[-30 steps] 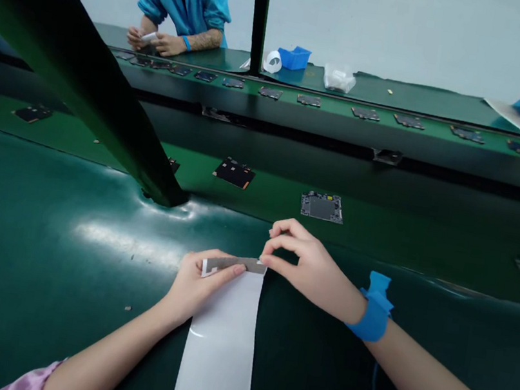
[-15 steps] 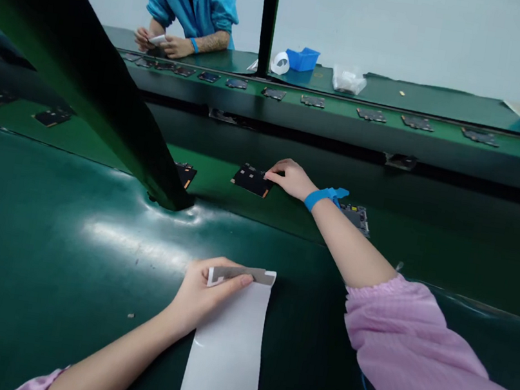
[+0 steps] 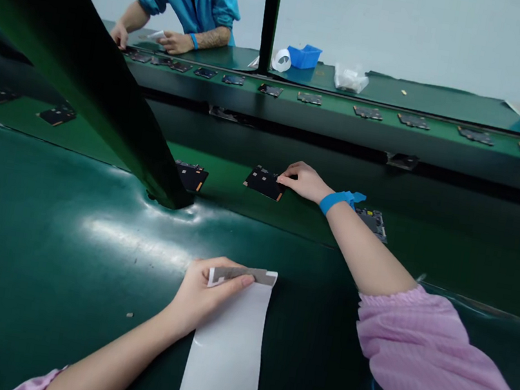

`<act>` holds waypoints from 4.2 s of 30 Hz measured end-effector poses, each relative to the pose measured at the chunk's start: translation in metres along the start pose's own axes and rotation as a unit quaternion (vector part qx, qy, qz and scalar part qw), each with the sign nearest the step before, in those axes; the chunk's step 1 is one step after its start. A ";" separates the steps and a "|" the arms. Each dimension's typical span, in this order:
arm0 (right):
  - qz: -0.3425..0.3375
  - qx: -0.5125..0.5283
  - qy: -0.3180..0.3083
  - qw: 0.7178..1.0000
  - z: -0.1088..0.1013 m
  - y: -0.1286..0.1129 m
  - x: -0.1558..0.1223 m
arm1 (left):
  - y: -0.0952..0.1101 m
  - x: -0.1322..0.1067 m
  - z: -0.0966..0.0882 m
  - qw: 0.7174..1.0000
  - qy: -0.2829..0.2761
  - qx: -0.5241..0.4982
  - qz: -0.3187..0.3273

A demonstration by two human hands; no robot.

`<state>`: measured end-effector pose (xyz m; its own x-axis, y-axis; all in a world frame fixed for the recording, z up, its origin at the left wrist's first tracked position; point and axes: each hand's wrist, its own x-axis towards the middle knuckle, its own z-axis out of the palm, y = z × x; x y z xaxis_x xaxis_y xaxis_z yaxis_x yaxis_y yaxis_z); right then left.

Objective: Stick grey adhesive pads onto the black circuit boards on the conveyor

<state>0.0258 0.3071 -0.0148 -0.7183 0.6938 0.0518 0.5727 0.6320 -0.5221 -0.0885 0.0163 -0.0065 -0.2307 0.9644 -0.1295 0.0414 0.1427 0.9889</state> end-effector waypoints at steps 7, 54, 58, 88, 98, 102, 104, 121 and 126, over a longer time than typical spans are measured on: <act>0.016 0.011 0.045 0.999 0.004 0.011 -0.015 | 0.001 0.000 0.000 1.000 0.002 0.009 -0.005; -0.074 0.044 0.099 0.991 -0.008 -0.103 -0.108 | 0.003 0.000 0.000 0.998 0.049 -0.017 -0.020; -0.083 0.055 0.020 0.995 0.010 -0.080 -0.035 | -0.001 0.000 0.000 0.999 0.044 -0.020 -0.015; 0.008 0.092 -0.047 0.995 0.002 -0.026 -0.020 | 0.002 -0.001 0.000 0.999 0.025 -0.024 0.000; -0.111 -0.092 -0.140 0.980 0.003 -0.077 -0.030 | 0.002 0.001 0.000 0.999 0.022 -0.025 -0.004; -0.120 -0.040 -0.063 0.990 -0.011 -0.075 -0.040 | 0.002 0.000 0.000 0.999 0.023 -0.028 -0.009; -0.119 0.026 0.019 0.992 -0.021 -0.066 -0.052 | 0.002 0.000 0.000 0.999 0.023 -0.033 -0.012; -0.115 0.071 -0.024 0.991 -0.002 -0.106 -0.148 | 0.002 0.000 -0.001 0.999 0.032 -0.018 -0.005; -0.132 0.060 -0.038 0.989 -0.002 -0.115 -0.153 | 0.002 0.000 0.000 0.999 0.023 -0.039 0.001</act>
<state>0.0703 0.1293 0.0388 -0.8670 0.4790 0.1373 0.3133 0.7383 -0.5973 -0.0885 0.0170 -0.0049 -0.2756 0.9529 -0.1264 -0.0335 0.1219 0.9920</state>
